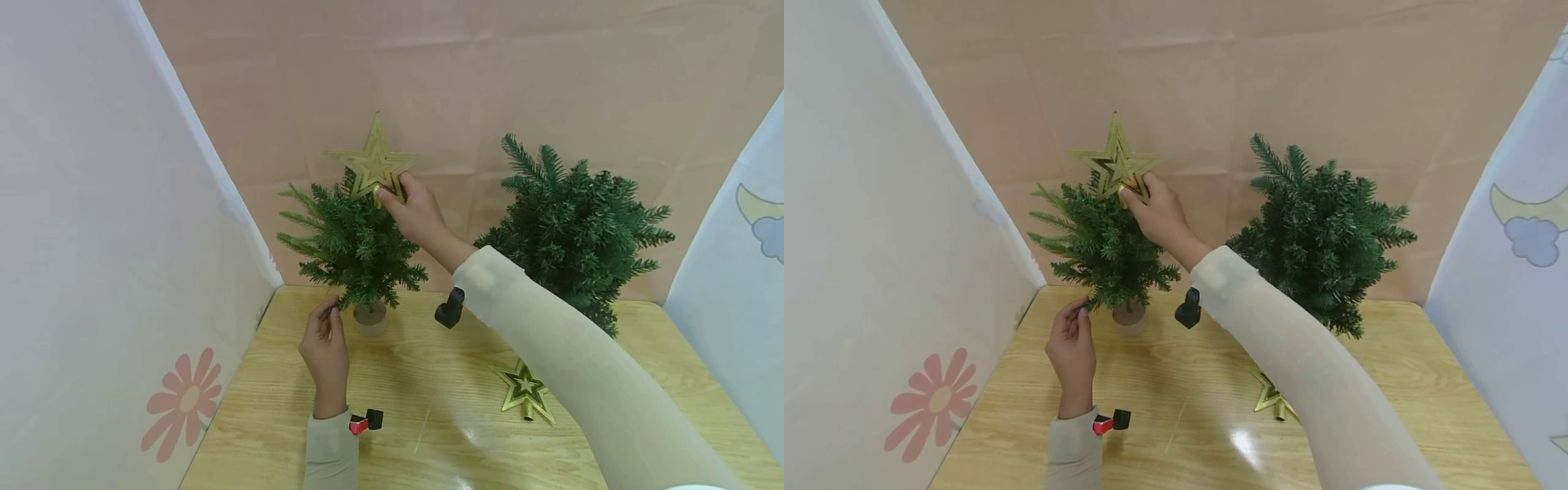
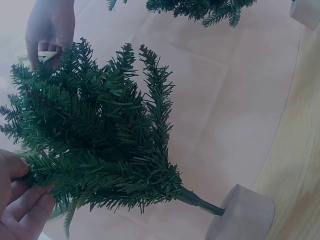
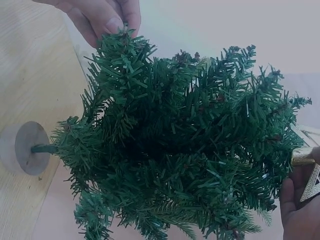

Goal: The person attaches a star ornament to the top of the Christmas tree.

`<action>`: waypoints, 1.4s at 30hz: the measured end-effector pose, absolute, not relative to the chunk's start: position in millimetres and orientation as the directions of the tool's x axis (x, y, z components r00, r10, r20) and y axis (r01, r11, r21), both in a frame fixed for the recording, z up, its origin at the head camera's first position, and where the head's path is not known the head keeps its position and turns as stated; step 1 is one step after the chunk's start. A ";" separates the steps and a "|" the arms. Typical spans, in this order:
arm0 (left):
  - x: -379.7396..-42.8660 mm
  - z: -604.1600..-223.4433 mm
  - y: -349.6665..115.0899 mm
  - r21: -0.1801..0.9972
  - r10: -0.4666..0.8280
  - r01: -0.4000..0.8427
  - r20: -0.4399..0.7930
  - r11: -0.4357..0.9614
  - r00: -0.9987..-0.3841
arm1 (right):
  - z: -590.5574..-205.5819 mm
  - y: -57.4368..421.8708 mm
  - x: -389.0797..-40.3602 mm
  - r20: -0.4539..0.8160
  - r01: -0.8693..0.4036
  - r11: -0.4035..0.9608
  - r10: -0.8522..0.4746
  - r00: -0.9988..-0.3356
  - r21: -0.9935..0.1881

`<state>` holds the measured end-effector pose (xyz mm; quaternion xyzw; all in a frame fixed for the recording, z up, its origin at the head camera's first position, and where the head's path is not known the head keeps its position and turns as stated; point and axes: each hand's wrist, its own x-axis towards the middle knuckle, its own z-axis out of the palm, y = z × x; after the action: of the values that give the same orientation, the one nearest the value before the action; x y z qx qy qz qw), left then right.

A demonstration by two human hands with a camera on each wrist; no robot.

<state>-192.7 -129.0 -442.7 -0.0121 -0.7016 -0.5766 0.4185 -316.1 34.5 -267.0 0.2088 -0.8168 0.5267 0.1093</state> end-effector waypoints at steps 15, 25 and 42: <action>-188.7 -437.4 -128.1 0.802 -0.464 0.499 0.597 0.328 -0.654 | -268.0 37.4 -316.3 0.391 -0.439 0.372 -0.201 -0.898 -0.818; -195.1 -446.5 -131.0 0.801 -0.460 0.515 0.598 0.307 -0.656 | -268.6 41.6 -320.4 0.395 -0.449 0.358 -0.217 -0.893 -0.819; -206.3 -465.7 -136.3 0.812 -0.463 0.497 0.584 0.307 -0.667 | -269.3 39.4 -321.0 0.387 -0.450 0.380 -0.233 -0.892 -0.808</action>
<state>-206.3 -136.3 -465.7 -0.0120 -0.6979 -0.5886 0.4079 -321.0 39.4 -269.3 0.2072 -0.8240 0.5167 0.1050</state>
